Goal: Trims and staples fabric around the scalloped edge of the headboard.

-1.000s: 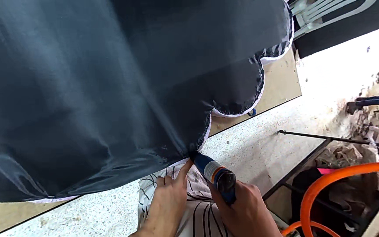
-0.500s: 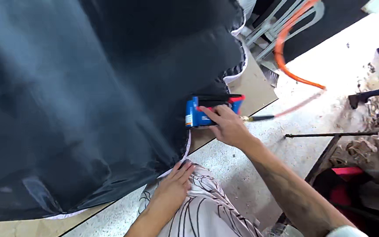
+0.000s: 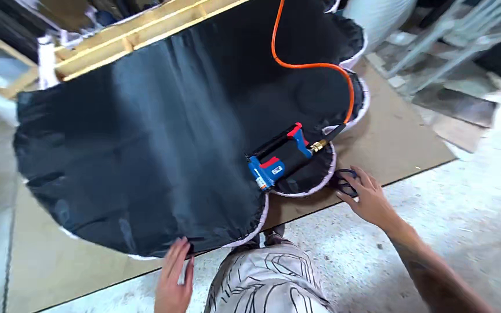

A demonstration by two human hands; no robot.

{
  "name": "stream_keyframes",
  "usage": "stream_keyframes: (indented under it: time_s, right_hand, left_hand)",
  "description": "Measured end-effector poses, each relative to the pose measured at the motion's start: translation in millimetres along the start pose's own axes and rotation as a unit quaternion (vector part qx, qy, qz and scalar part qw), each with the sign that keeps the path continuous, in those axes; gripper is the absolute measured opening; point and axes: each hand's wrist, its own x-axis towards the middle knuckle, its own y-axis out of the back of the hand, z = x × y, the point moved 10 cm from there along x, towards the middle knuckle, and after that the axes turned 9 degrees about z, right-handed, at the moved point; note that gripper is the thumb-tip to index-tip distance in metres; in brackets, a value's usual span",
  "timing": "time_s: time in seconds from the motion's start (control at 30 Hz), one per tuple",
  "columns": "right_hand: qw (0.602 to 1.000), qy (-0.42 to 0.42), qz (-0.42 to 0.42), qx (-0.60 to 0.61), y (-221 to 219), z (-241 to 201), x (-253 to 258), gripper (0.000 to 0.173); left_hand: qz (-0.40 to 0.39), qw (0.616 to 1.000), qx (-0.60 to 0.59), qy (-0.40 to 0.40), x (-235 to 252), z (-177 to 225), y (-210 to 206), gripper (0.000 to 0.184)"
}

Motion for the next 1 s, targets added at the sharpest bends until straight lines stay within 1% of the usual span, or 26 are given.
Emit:
stream_keyframes:
  time_s: [0.03, 0.07, 0.1, 0.13, 0.17, 0.2, 0.23, 0.27, 0.3, 0.33, 0.4, 0.47, 0.5, 0.53, 0.6, 0.63, 0.67, 0.73, 0.77, 0.8, 0.87, 0.9, 0.93, 0.97, 1.0]
  right_hand:
    - [1.0, 0.015, -0.002, -0.004, -7.3, 4.8, -2.1, 0.062]
    - [1.0, 0.019, 0.005, 0.002, -7.0, 6.6, -2.5, 0.057]
    - [1.0, 0.015, 0.012, 0.014, -4.3, 7.4, -3.0, 0.054]
    - [1.0, 0.002, 0.016, 0.027, -1.9, 8.2, -5.2, 0.053]
    - [0.999, -0.018, 0.017, 0.037, -0.3, 10.5, -10.4, 0.052]
    - [0.998, -0.048, 0.012, 0.04, 0.9, 15.4, -18.3, 0.052]
    - [0.996, -0.084, 0.002, 0.036, 1.3, 24.1, -29.6, 0.053]
    - [0.992, -0.124, -0.011, 0.036, 0.4, 35.3, -45.6, 0.054]
    - [0.986, -0.16, -0.023, 0.045, -1.3, 44.6, -65.1, 0.052]
    - [0.977, -0.199, -0.034, 0.063, -4.6, 50.8, -88.7, 0.05]
    - [0.946, -0.291, -0.057, 0.131, -17.7, 53.0, -147.8, 0.049]
    - [0.894, -0.377, -0.055, 0.235, -32.2, 31.8, -210.5, 0.038]
    - [0.87, -0.404, -0.055, 0.278, -37.8, 10.9, -240.8, 0.03]
    - [0.855, -0.409, -0.07, 0.31, -42.3, -17.9, -266.8, 0.025]
    - [0.841, -0.362, -0.132, 0.381, -48.9, -98.1, -301.4, 0.021]
    - [0.829, -0.327, -0.165, 0.423, -54.2, -143.3, -313.2, 0.023]
    - [0.818, -0.302, -0.186, 0.453, -60.4, -186.9, -322.7, 0.025]
    - [0.796, -0.3, -0.2, 0.486, -77.2, -264.1, -329.6, 0.025]
    - [0.782, -0.306, -0.208, 0.502, -88.4, -297.3, -330.0, 0.029]
    - [0.765, -0.305, -0.226, 0.52, -101.2, -327.1, -329.2, 0.036]
    - [0.734, -0.294, -0.266, 0.552, -125.9, -379.2, -322.2, 0.054]
    - [0.724, -0.29, -0.276, 0.561, -138.0, -400.7, -316.8, 0.057]
    - [0.723, -0.282, -0.282, 0.564, -148.6, -418.9, -308.8, 0.057]
    - [0.726, -0.269, -0.28, 0.567, -157.7, -433.7, -298.1, 0.057]
    - [0.732, -0.256, -0.272, 0.57, -165.5, -445.1, -286.1, 0.057]
  left_hand:
    - [0.012, 0.994, -0.056, 0.089, -14.6, 3.7, 1.8, 0.032]
    - [0.01, 0.97, -0.127, 0.207, -28.7, 1.6, -4.5, 0.03]
    - [0.007, 0.915, -0.215, 0.342, -40.8, -6.2, -17.7, 0.034]
    - [0.013, 0.832, -0.309, 0.46, -46.1, -14.5, -33.1, 0.043]
    - [0.027, 0.747, -0.392, 0.536, -42.9, -19.4, -46.0, 0.052]
    - [0.054, 0.673, -0.462, 0.575, -32.1, -21.8, -56.0, 0.059]
    - [0.079, 0.617, -0.523, 0.583, -17.4, -22.9, -64.2, 0.062]
    - [0.103, 0.586, -0.555, 0.581, -4.3, -24.2, -70.4, 0.06]
    - [0.126, 0.567, -0.557, 0.593, 3.6, -26.8, -76.0, 0.058]
    - [0.144, 0.554, -0.542, 0.615, 6.2, -30.2, -82.0, 0.058]
    - [0.16, 0.534, -0.519, 0.648, 3.1, -37.9, -93.2, 0.063]
    - [0.165, 0.519, -0.516, 0.661, -1.2, -42.5, -98.5, 0.063]
    - [0.159, 0.516, -0.515, 0.666, -5.1, -43.2, -98.4, 0.061]
    - [0.144, 0.511, -0.522, 0.668, -7.8, -43.5, -97.9, 0.059]
    - [0.101, 0.497, -0.547, 0.666, -8.8, -44.5, -98.2, 0.056]
    - [0.079, 0.491, -0.56, 0.663, -8.7, -45.0, -99.2, 0.056]
    - [0.058, 0.485, -0.57, 0.661, -8.6, -45.3, -100.3, 0.057]
    - [0.025, 0.476, -0.581, 0.66, -3.8, -44.6, -101.3, 0.059]
    - [0.016, 0.474, -0.581, 0.661, -1.8, -42.8, -99.7, 0.06]
    - [0.008, 0.474, -0.579, 0.664, -1.3, -40.1, -96.0, 0.062]
    - [-0.008, 0.476, -0.568, 0.672, -7.2, -37.2, -85.3, 0.072]
    - [-0.021, 0.481, -0.557, 0.677, -13.8, -38.8, -81.4, 0.079]
    - [-0.034, 0.489, -0.54, 0.685, -21.5, -43.5, -78.8, 0.084]
    - [-0.044, 0.496, -0.526, 0.69, -27.4, -49.7, -77.1, 0.087]
    - [-0.056, 0.504, -0.517, 0.69, -31.1, -55.7, -76.7, 0.086]
